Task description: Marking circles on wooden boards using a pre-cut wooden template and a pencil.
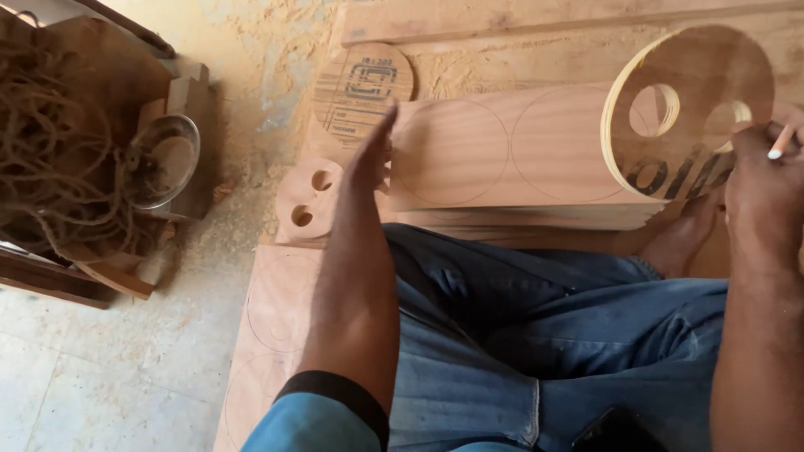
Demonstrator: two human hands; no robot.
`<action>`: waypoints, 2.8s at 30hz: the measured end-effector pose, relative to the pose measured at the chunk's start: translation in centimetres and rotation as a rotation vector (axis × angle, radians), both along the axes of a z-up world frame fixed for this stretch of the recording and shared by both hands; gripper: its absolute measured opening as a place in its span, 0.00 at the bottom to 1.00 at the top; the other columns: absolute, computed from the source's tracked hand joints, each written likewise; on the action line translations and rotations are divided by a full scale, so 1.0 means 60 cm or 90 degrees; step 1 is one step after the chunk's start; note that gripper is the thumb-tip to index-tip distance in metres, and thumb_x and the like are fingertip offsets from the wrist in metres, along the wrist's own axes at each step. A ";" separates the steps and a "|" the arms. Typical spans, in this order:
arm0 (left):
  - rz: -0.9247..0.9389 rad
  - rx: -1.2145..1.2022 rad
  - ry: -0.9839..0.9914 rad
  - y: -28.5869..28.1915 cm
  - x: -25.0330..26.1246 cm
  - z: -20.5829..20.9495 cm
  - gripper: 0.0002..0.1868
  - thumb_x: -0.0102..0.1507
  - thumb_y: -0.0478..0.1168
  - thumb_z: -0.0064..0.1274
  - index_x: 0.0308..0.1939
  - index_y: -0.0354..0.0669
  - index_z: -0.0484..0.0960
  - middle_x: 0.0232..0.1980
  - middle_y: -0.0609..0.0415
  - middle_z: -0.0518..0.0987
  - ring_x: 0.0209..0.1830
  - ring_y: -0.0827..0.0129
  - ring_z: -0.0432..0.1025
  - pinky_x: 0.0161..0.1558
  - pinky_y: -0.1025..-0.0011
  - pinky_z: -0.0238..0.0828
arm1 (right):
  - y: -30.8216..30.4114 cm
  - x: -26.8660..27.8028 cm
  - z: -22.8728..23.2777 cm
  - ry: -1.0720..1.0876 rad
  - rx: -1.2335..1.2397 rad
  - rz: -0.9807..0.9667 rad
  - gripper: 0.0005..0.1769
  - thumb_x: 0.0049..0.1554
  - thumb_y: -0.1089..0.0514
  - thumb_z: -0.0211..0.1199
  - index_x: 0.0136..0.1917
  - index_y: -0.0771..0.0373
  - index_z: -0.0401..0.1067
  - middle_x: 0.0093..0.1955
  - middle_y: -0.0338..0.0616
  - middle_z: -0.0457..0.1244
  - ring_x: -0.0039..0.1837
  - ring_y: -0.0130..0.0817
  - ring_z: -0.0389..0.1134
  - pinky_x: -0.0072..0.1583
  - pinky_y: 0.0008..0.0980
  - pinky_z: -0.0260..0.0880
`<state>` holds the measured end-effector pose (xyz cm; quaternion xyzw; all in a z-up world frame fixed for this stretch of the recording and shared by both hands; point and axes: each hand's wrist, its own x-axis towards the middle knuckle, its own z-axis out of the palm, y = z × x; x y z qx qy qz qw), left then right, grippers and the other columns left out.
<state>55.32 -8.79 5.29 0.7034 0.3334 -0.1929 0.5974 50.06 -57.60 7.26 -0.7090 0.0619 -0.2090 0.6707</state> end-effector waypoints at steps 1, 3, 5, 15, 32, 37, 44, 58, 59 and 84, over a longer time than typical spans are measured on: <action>0.030 -0.017 0.048 0.005 -0.004 0.003 0.66 0.48 0.85 0.39 0.81 0.51 0.52 0.78 0.34 0.56 0.73 0.32 0.56 0.63 0.23 0.52 | 0.018 -0.009 0.035 0.082 0.001 -0.024 0.08 0.66 0.58 0.61 0.56 0.63 0.74 0.44 0.35 0.67 0.38 0.21 0.66 0.35 0.22 0.62; 0.080 -0.063 0.051 0.009 -0.006 -0.031 0.66 0.48 0.86 0.37 0.81 0.50 0.53 0.78 0.32 0.57 0.74 0.32 0.57 0.64 0.23 0.50 | 0.016 -0.011 0.038 0.080 -0.035 -0.012 0.09 0.69 0.57 0.60 0.59 0.63 0.75 0.46 0.35 0.67 0.39 0.21 0.66 0.35 0.23 0.62; 0.132 -0.108 0.050 0.018 -0.001 -0.075 0.66 0.49 0.87 0.34 0.80 0.50 0.54 0.78 0.31 0.59 0.75 0.33 0.57 0.66 0.23 0.49 | 0.021 -0.013 0.049 0.075 -0.070 0.001 0.11 0.72 0.56 0.59 0.63 0.62 0.75 0.49 0.34 0.68 0.40 0.22 0.67 0.35 0.24 0.62; 0.087 -0.156 0.017 0.011 0.004 -0.109 0.63 0.53 0.87 0.26 0.82 0.52 0.49 0.84 0.47 0.52 0.82 0.50 0.50 0.75 0.38 0.44 | -0.032 0.031 -0.049 -0.024 -0.121 -0.010 0.14 0.70 0.62 0.60 0.68 0.67 0.71 0.53 0.42 0.68 0.51 0.26 0.69 0.51 0.25 0.68; -0.132 -0.142 0.130 -0.075 0.006 -0.072 0.74 0.44 0.90 0.31 0.74 0.33 0.63 0.76 0.33 0.64 0.72 0.30 0.61 0.66 0.25 0.48 | 0.131 0.042 0.013 -0.166 -0.614 0.042 0.13 0.63 0.63 0.77 0.57 0.72 0.79 0.47 0.55 0.71 0.45 0.42 0.74 0.50 0.37 0.72; -0.012 0.262 -0.251 -0.072 0.004 -0.062 0.51 0.63 0.73 0.49 0.65 0.22 0.73 0.67 0.29 0.73 0.71 0.45 0.68 0.69 0.58 0.65 | 0.223 0.057 0.025 -0.176 -0.659 0.064 0.11 0.60 0.63 0.72 0.54 0.71 0.78 0.40 0.58 0.69 0.43 0.54 0.73 0.49 0.45 0.71; -0.042 0.204 -0.429 -0.094 -0.072 0.004 0.33 0.57 0.55 0.63 0.58 0.33 0.82 0.54 0.38 0.85 0.56 0.56 0.80 0.56 0.65 0.75 | 0.212 0.039 0.002 -0.130 -0.556 0.077 0.05 0.66 0.65 0.63 0.55 0.67 0.77 0.48 0.57 0.71 0.53 0.55 0.74 0.54 0.46 0.72; -0.204 0.327 -0.407 -0.106 -0.084 0.000 0.12 0.54 0.46 0.65 0.35 0.43 0.88 0.30 0.44 0.84 0.31 0.56 0.80 0.39 0.61 0.76 | 0.230 0.002 -0.016 -0.040 -0.486 0.143 0.21 0.59 0.75 0.54 0.64 0.66 0.74 0.60 0.56 0.70 0.60 0.48 0.73 0.61 0.40 0.72; -0.207 0.327 -0.405 -0.104 -0.086 0.005 0.12 0.54 0.46 0.65 0.35 0.43 0.88 0.30 0.44 0.84 0.31 0.56 0.80 0.39 0.61 0.76 | 0.227 0.002 -0.017 -0.037 -0.484 0.143 0.21 0.59 0.75 0.54 0.64 0.66 0.74 0.60 0.56 0.70 0.60 0.48 0.73 0.61 0.40 0.72; -0.216 0.386 -0.491 -0.109 -0.083 -0.005 0.19 0.53 0.43 0.68 0.43 0.36 0.87 0.39 0.40 0.84 0.40 0.52 0.80 0.45 0.61 0.76 | 0.204 0.005 -0.022 -0.102 -0.351 0.175 0.19 0.59 0.78 0.52 0.61 0.69 0.73 0.58 0.55 0.72 0.63 0.40 0.75 0.64 0.33 0.73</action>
